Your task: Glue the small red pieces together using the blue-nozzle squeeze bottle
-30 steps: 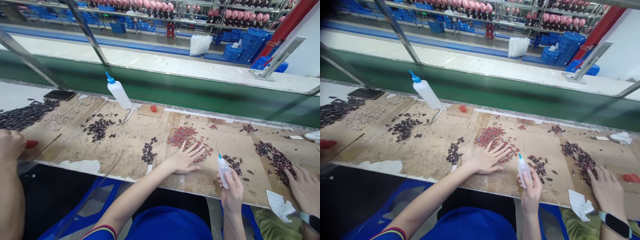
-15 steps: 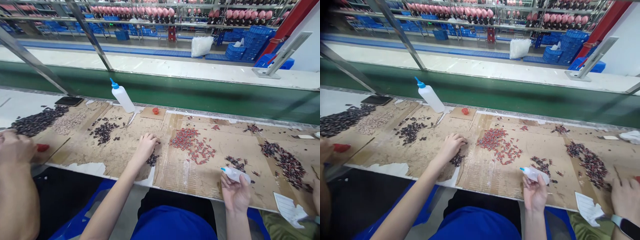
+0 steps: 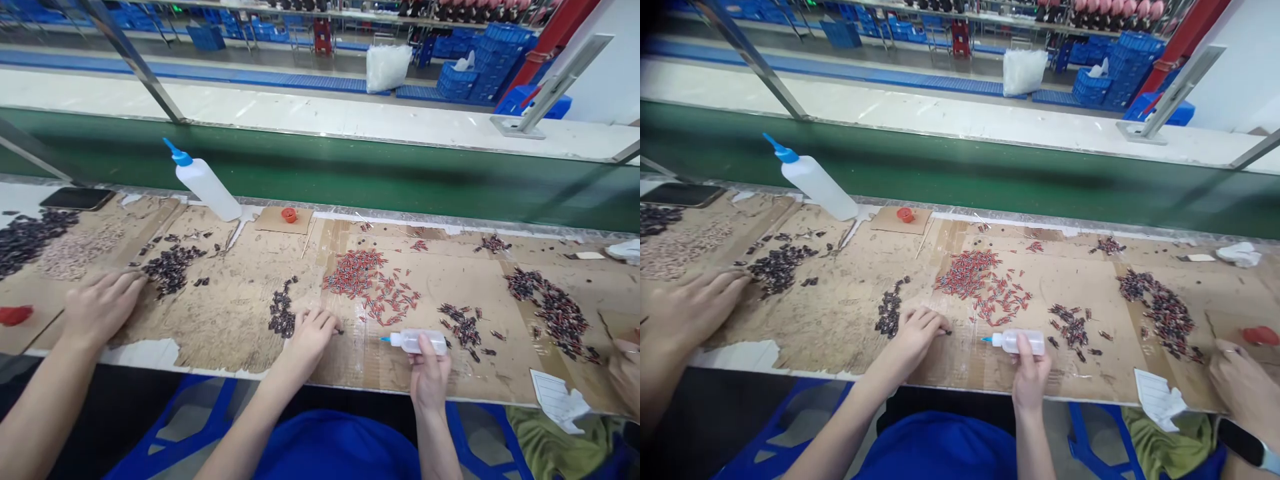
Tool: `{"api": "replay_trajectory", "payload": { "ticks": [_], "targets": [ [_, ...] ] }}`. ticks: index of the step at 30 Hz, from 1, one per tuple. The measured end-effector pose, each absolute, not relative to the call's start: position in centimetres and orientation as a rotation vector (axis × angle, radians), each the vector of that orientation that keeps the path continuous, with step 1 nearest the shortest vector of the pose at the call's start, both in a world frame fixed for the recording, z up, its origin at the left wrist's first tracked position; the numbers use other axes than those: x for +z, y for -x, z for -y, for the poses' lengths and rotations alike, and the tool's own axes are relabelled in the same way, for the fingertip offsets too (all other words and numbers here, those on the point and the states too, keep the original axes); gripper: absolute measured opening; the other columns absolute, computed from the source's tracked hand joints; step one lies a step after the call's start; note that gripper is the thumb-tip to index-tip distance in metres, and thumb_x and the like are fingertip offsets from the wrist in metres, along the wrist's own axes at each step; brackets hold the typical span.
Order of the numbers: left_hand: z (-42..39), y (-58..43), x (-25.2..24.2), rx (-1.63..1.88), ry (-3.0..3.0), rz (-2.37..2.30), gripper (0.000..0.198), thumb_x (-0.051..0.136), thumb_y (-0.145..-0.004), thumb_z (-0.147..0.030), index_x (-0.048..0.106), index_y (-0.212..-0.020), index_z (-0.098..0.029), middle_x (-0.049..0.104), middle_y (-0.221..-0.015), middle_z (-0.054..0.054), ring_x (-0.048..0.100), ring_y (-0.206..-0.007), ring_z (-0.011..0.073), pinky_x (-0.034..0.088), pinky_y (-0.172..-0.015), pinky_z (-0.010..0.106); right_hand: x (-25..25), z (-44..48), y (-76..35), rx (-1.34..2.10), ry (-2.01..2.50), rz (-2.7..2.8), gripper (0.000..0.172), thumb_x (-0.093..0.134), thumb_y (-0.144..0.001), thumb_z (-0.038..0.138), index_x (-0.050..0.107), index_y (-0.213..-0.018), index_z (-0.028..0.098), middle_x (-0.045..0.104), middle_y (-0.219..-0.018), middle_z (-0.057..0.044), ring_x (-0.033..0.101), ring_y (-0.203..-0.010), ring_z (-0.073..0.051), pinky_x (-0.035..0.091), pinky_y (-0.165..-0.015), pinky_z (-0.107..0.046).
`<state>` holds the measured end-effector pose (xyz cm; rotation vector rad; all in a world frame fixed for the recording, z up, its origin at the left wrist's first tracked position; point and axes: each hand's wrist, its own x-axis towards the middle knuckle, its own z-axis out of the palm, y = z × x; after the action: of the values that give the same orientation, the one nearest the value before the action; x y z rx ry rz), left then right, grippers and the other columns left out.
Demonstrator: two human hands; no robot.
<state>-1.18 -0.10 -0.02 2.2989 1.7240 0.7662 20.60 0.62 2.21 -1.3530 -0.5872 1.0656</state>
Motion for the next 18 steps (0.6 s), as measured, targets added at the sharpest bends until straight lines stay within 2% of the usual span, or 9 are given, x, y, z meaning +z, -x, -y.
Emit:
{"api": "replay_trajectory", "payload": {
  "ticks": [5,11,18],
  "targets": [
    [1.4,0.5,0.5,0.785,-2.333,-1.729,0.013,0.054,-0.093,-0.016,0.064,-0.089,-0.023,0.070,-0.083,0.000,0.058,-0.083,0.0185,0.032,-0.079,0.034,2.1,-0.4,-18.6,1.009,1.418,0.856,0.038,0.074,-0.069,0.050,0.069,-0.068,0.013,0.061,-0.051,-0.001,0.053,-0.046,-0.013,0.043,-0.045,-0.024],
    [1.5,0.2,1.2,0.897,-2.234,-1.703,0.014,0.051,-0.095,-0.020,0.062,-0.103,-0.024,0.072,-0.093,0.002,0.062,-0.091,0.0186,0.034,-0.084,0.035,2.9,-0.7,-17.1,0.932,1.444,1.065,0.037,0.072,-0.070,0.051,0.072,-0.067,0.014,0.071,-0.060,-0.007,0.065,-0.053,-0.020,0.052,-0.050,-0.028],
    [1.5,-0.1,0.9,1.067,-2.100,-1.679,0.009,0.058,-0.091,-0.018,0.060,-0.099,-0.022,0.076,-0.088,0.000,0.068,-0.084,0.0166,0.036,-0.080,0.034,2.9,-0.7,-17.3,0.919,1.485,1.141,0.037,0.071,-0.072,0.050,0.072,-0.066,0.014,0.072,-0.060,-0.007,0.066,-0.053,-0.020,0.052,-0.050,-0.027]
  ]
}}
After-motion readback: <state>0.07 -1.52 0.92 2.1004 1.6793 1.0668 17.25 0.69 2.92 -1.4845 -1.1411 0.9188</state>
